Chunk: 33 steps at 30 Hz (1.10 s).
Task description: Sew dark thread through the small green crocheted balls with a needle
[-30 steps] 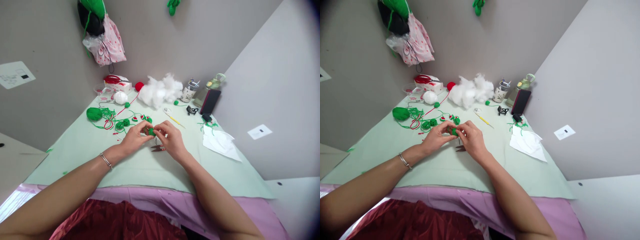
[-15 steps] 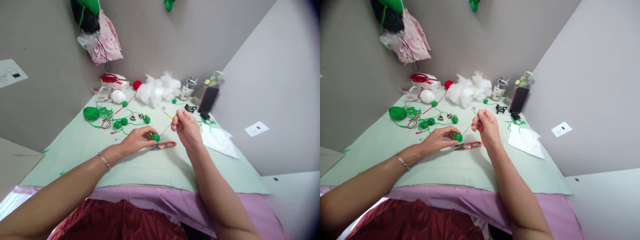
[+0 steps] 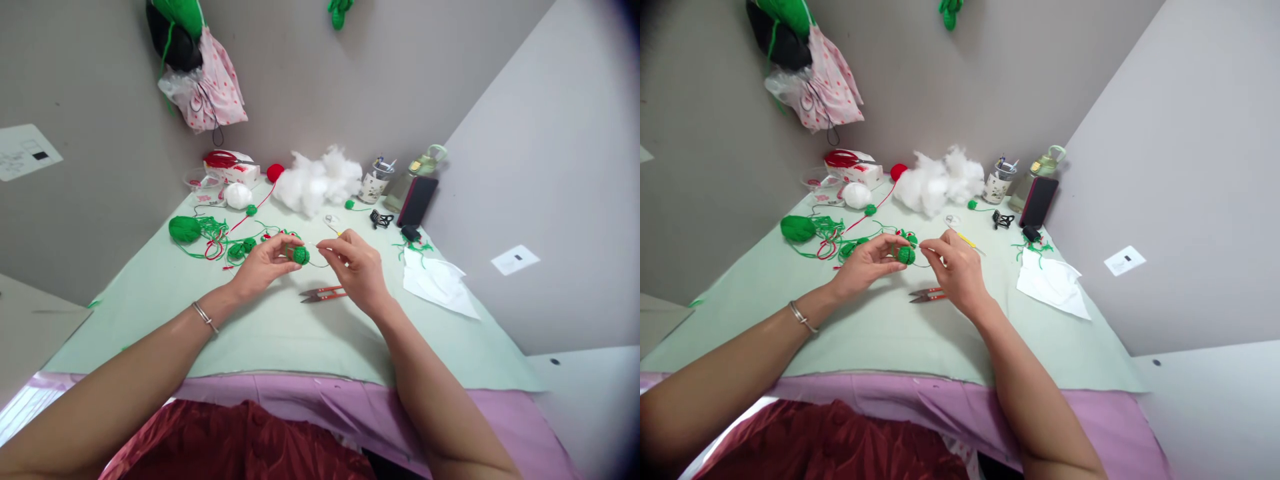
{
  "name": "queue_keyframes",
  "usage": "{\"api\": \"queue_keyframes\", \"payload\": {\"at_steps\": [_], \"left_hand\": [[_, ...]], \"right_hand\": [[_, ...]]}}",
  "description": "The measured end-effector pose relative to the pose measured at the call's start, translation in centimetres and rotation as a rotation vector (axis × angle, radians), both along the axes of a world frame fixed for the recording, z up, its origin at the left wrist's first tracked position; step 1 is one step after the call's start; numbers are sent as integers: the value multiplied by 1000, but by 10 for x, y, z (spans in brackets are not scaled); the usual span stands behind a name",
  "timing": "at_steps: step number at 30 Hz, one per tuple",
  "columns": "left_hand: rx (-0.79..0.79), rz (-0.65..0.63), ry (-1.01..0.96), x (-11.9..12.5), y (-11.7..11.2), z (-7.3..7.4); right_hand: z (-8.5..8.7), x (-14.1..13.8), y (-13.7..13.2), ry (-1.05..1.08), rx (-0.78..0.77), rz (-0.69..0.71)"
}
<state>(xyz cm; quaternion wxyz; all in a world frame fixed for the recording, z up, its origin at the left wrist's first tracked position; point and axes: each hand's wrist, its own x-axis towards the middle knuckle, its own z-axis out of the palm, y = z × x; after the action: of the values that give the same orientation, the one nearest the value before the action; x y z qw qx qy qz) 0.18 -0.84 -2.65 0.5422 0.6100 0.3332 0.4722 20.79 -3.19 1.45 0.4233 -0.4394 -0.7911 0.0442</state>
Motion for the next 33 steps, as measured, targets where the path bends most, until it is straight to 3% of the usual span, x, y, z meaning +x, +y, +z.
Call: {"api": "queue_keyframes", "payload": {"at_steps": [9, 18, 23, 33], "left_hand": [[49, 23, 12, -1, 2, 0], [123, 10, 63, -2, 2, -3], [127, -9, 107, -3, 2, -2], [-19, -136, 89, -5, 1, 0]], "right_hand": [[-4, 0, -1, -171, 77, 20], [-5, 2, 0, -254, 38, 30], [-2, 7, 2, -298, -59, 63], [0, 13, 7, -111, -313, 187]]}}
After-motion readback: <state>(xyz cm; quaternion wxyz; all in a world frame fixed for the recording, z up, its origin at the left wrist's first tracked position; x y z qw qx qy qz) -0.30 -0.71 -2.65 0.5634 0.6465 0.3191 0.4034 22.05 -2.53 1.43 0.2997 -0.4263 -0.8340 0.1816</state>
